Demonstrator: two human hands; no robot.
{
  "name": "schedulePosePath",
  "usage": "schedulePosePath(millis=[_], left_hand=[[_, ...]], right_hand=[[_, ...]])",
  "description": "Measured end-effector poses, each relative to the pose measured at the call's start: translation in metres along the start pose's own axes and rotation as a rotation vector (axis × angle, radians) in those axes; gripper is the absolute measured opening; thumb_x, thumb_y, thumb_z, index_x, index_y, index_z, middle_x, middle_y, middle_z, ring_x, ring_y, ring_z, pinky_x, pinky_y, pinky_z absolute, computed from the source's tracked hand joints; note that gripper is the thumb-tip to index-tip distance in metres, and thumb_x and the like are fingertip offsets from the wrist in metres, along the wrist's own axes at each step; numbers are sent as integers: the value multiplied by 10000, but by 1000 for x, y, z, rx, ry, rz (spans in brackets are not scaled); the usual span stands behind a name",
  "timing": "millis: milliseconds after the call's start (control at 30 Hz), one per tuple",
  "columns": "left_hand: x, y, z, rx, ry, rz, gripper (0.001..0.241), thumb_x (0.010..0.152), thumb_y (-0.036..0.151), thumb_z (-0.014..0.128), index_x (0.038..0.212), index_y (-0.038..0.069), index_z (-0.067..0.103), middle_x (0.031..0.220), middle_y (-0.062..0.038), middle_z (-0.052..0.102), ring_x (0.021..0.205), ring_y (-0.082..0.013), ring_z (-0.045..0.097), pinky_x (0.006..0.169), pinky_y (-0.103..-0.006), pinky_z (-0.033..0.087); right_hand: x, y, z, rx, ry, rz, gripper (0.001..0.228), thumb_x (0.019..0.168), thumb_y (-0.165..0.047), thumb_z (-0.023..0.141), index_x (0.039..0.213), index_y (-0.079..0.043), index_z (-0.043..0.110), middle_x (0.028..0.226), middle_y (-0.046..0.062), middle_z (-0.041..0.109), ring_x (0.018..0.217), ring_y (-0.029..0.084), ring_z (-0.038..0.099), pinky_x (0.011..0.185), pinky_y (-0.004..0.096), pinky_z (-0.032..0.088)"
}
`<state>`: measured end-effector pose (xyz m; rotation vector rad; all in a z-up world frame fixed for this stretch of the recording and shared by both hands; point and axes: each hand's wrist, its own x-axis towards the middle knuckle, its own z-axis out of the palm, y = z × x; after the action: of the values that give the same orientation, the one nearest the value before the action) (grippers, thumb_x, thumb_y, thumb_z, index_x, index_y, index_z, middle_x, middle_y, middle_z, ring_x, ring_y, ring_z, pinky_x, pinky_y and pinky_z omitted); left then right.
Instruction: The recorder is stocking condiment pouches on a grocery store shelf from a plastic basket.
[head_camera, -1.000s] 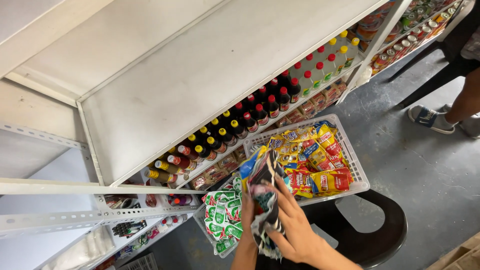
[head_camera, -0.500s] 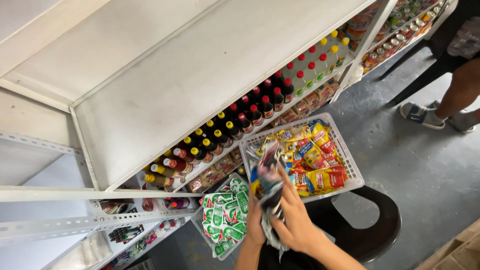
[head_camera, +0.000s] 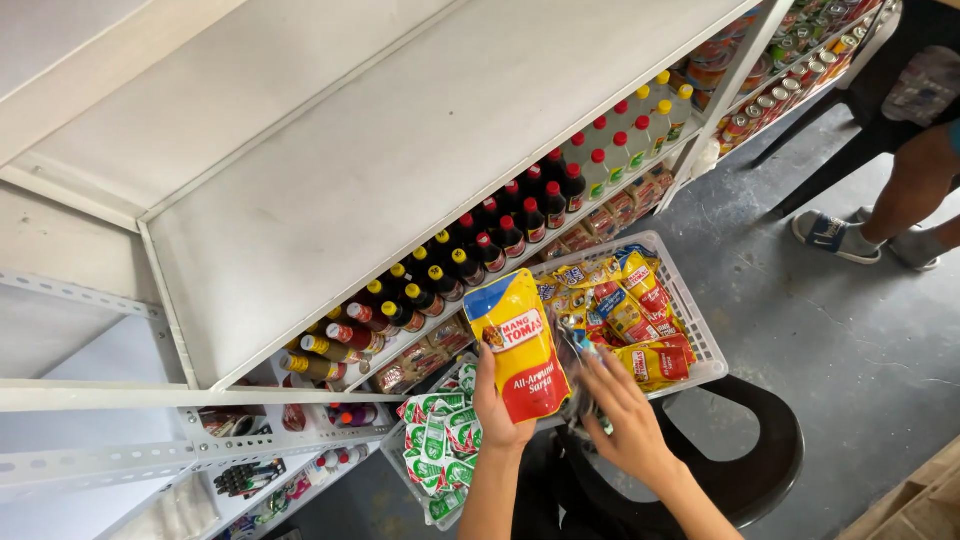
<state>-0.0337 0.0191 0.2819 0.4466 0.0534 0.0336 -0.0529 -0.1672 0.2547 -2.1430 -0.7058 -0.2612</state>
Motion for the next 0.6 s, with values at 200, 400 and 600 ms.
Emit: schedulePosePath(millis=[200, 400, 600], left_hand=[[-9, 3, -19, 27, -76, -68, 541, 1088, 412, 442, 1450, 12, 489, 1344, -156, 652, 1174, -279, 664, 998, -436, 541], [-18, 21, -35, 137, -193, -90, 525, 1145, 413, 421, 1469, 4, 473, 1380, -161, 623, 1216, -265, 649, 1035, -410, 526], [-19, 83, 29, 702, -33, 229, 508, 1079, 315, 523, 1490, 32, 430, 1453, -95, 556, 1322, -149, 549, 1105, -304, 446]], right_hand=[[28, -30, -10, 283, 147, 179, 558, 878, -81, 637, 1409, 51, 529, 1397, 202, 585, 1256, 323, 565, 1042, 391, 452], [48, -41, 9, 658, 85, 424, 220, 1004, -98, 594, 1146, 32, 700, 888, 58, 685, 778, 101, 582, 674, 246, 482], [103, -62, 14, 673, 121, 362, 175, 968, -102, 677, 1052, 39, 737, 819, 0, 705, 740, 41, 576, 639, 213, 482]])
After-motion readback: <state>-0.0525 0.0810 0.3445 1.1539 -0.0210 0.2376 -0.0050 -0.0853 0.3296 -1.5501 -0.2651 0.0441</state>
